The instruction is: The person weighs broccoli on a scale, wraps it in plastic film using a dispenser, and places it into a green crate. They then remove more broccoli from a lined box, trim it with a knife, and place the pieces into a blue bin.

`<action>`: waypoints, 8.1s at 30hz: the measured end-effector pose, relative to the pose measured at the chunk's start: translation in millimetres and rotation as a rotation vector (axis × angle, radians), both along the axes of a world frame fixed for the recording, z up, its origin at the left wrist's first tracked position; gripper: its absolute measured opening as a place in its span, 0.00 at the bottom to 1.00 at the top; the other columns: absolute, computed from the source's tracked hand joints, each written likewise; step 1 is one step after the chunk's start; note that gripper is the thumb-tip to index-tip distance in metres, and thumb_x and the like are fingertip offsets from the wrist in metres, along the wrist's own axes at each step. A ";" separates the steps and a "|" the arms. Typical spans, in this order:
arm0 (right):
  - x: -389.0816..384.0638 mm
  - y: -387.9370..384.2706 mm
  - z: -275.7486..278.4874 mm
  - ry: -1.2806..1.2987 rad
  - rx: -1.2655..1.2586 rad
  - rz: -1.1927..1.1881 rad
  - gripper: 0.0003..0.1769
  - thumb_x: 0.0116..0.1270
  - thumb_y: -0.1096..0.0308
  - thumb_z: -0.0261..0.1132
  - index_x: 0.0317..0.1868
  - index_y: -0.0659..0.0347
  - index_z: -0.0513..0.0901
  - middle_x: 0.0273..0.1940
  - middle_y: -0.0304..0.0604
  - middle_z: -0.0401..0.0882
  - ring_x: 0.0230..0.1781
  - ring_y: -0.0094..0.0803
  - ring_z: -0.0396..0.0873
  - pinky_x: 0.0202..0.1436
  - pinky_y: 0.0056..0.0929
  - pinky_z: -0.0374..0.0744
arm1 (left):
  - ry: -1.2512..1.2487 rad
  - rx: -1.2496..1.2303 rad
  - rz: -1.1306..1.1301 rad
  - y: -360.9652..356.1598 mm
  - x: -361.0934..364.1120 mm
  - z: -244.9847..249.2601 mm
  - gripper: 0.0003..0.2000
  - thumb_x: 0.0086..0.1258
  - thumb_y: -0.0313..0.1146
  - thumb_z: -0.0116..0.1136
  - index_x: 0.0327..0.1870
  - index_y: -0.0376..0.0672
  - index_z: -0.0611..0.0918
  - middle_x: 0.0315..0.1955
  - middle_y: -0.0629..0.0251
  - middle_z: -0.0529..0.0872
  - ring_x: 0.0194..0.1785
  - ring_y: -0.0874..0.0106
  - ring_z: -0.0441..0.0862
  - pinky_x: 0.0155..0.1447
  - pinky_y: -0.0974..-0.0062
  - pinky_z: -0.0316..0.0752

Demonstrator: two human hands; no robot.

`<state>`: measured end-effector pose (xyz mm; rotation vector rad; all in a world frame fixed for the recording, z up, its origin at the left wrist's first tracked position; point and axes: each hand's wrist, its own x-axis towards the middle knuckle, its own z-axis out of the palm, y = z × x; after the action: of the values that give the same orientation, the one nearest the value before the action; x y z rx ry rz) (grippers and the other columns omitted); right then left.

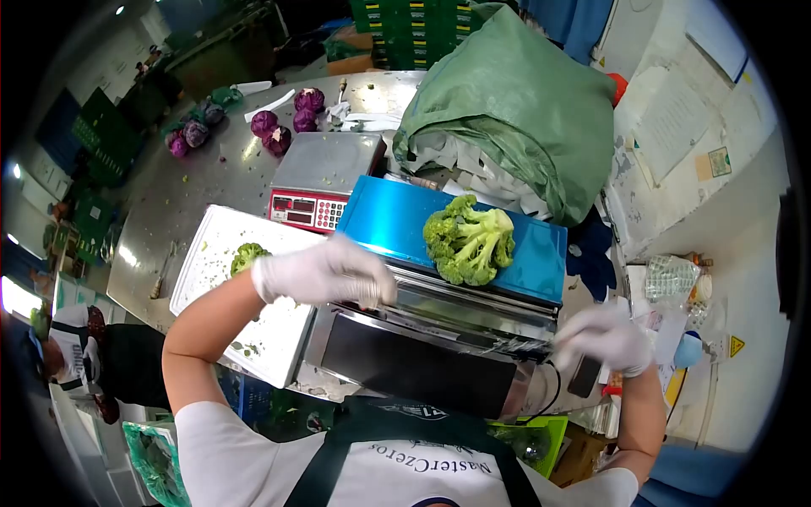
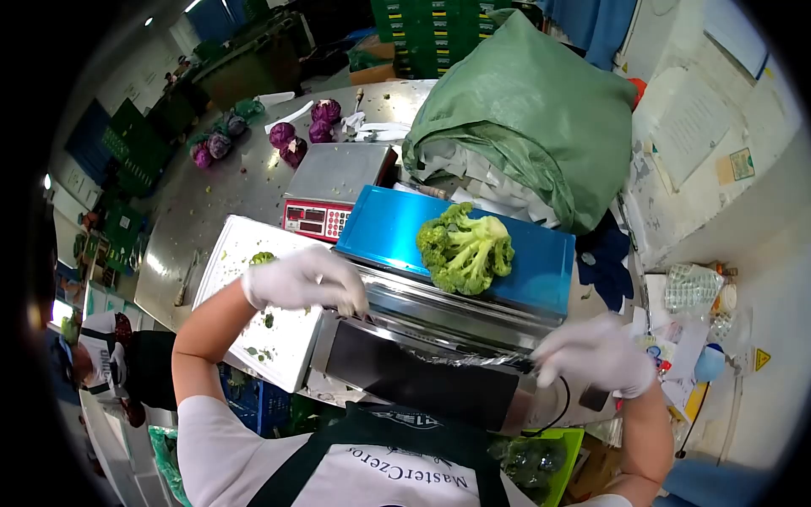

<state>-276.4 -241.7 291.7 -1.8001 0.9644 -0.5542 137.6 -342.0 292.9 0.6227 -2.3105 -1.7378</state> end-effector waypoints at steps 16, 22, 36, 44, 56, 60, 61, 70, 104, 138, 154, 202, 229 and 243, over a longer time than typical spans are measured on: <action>32.8 -128.1 -197.9 0.387 -0.699 -0.304 0.50 0.46 0.77 0.73 0.72 0.64 0.61 0.65 0.56 0.70 0.65 0.54 0.69 0.70 0.45 0.66 | -0.123 -0.569 0.144 -126.5 -79.3 -164.4 0.49 0.60 0.34 0.72 0.79 0.49 0.50 0.61 0.53 0.79 0.57 0.53 0.82 0.63 0.66 0.78; 34.2 -123.2 -181.8 0.286 -0.485 -0.286 0.35 0.49 0.67 0.77 0.59 0.62 0.76 0.54 0.51 0.78 0.55 0.51 0.76 0.60 0.41 0.73 | 0.046 -0.416 0.185 -114.6 -67.8 -167.8 0.50 0.47 0.36 0.81 0.73 0.47 0.63 0.57 0.54 0.80 0.62 0.60 0.78 0.67 0.66 0.73; 91.8 71.6 -144.5 -0.209 0.494 0.018 0.35 0.78 0.57 0.50 0.78 0.63 0.52 0.70 0.50 0.66 0.62 0.42 0.75 0.68 0.40 0.71 | 0.047 0.903 -0.191 95.9 28.9 -181.6 0.38 0.80 0.60 0.33 0.81 0.49 0.39 0.78 0.51 0.53 0.75 0.59 0.63 0.75 0.56 0.64; 113.6 189.6 -200.1 -0.613 1.156 -0.524 0.35 0.82 0.49 0.37 0.66 0.78 0.65 0.58 0.66 0.76 0.58 0.53 0.79 0.66 0.44 0.75 | 0.095 1.393 0.271 178.2 83.4 -200.0 0.50 0.72 0.73 0.26 0.60 0.22 0.76 0.60 0.37 0.78 0.66 0.50 0.76 0.75 0.58 0.65; 151.8 241.5 -170.6 -0.329 0.006 -1.216 0.14 0.78 0.63 0.52 0.38 0.64 0.78 0.21 0.31 0.69 0.23 0.20 0.68 0.30 0.20 0.67 | 0.343 0.939 1.166 185.8 105.6 -193.9 0.21 0.84 0.44 0.39 0.34 0.41 0.79 0.08 0.74 0.66 0.11 0.82 0.57 0.20 0.84 0.59; 131.9 280.4 -251.3 -0.852 0.703 -1.343 0.12 0.77 0.59 0.57 0.39 0.58 0.78 0.20 0.26 0.61 0.19 0.16 0.60 0.24 0.19 0.60 | 0.141 1.146 1.184 188.3 149.8 -237.8 0.15 0.79 0.37 0.46 0.29 0.43 0.77 0.09 0.78 0.68 0.09 0.82 0.57 0.13 0.81 0.49; 126.4 289.4 -286.8 -0.814 0.823 -1.302 0.13 0.75 0.58 0.59 0.38 0.59 0.78 0.20 0.27 0.60 0.19 0.18 0.60 0.23 0.19 0.60 | -0.035 1.112 1.223 195.6 154.7 -264.6 0.14 0.77 0.35 0.49 0.28 0.43 0.77 0.10 0.78 0.68 0.09 0.82 0.58 0.12 0.81 0.48; 246.3 214.2 -356.0 0.055 0.438 -1.020 0.08 0.68 0.67 0.65 0.43 0.63 0.82 0.27 0.35 0.76 0.23 0.19 0.72 0.26 0.19 0.71 | -0.324 0.173 0.105 238.1 31.0 -437.8 0.19 0.71 0.40 0.56 0.60 0.42 0.81 0.54 0.53 0.85 0.52 0.58 0.84 0.59 0.63 0.76; 296.4 220.8 -138.0 -1.404 0.516 -0.459 0.09 0.70 0.68 0.65 0.47 0.64 0.83 0.44 0.38 0.83 0.42 0.20 0.79 0.48 0.20 0.76 | -0.802 0.449 -1.018 121.7 -16.6 -108.6 0.25 0.74 0.38 0.58 0.65 0.31 0.73 0.60 0.53 0.79 0.61 0.70 0.77 0.63 0.74 0.75; 42.9 601.5 -545.6 0.467 0.658 -1.799 0.18 0.53 0.52 0.74 0.41 0.51 0.91 0.61 0.52 0.77 0.69 0.48 0.66 0.75 0.51 0.57 | -0.760 0.498 -0.785 482.6 -477.6 -517.2 0.32 0.68 0.41 0.53 0.72 0.33 0.68 0.54 0.60 0.80 0.53 0.72 0.77 0.60 0.74 0.72; 40.3 636.3 -517.8 0.200 0.717 -1.980 0.40 0.49 0.53 0.79 0.62 0.57 0.76 0.60 0.47 0.75 0.62 0.49 0.70 0.65 0.46 0.69 | -0.404 -0.458 -1.313 449.0 -519.8 -524.1 0.36 0.63 0.63 0.60 0.62 0.41 0.79 0.56 0.52 0.82 0.63 0.53 0.75 0.69 0.59 0.67; 1.9 471.7 -585.4 -0.303 0.406 -2.023 0.42 0.50 0.43 0.79 0.54 0.69 0.78 0.52 0.61 0.79 0.55 0.53 0.75 0.61 0.44 0.73 | -0.864 -0.589 -0.749 365.7 -267.6 -394.6 0.53 0.42 0.57 0.79 0.68 0.35 0.68 0.48 0.49 0.76 0.55 0.52 0.74 0.61 0.58 0.70; 73.8 488.7 -432.5 -1.040 0.488 -1.425 0.45 0.67 0.64 0.68 0.77 0.67 0.54 0.74 0.51 0.61 0.75 0.38 0.60 0.78 0.35 0.56 | -0.568 -0.262 0.138 401.0 -227.1 -347.4 0.52 0.43 0.59 0.78 0.66 0.32 0.69 0.50 0.47 0.76 0.57 0.52 0.73 0.63 0.59 0.68; -24.1 314.7 -275.4 -1.219 0.191 -1.214 0.36 0.78 0.41 0.45 0.73 0.61 0.64 0.69 0.47 0.68 0.66 0.43 0.70 0.69 0.45 0.70 | 0.065 -0.001 0.324 402.5 -179.3 -252.8 0.33 0.72 0.38 0.60 0.75 0.39 0.63 0.67 0.53 0.73 0.70 0.58 0.69 0.75 0.64 0.60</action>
<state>-300.5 73.0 16.4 -0.2568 1.0025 -1.8961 -41.7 60.5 40.1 0.8715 -2.0319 -1.5804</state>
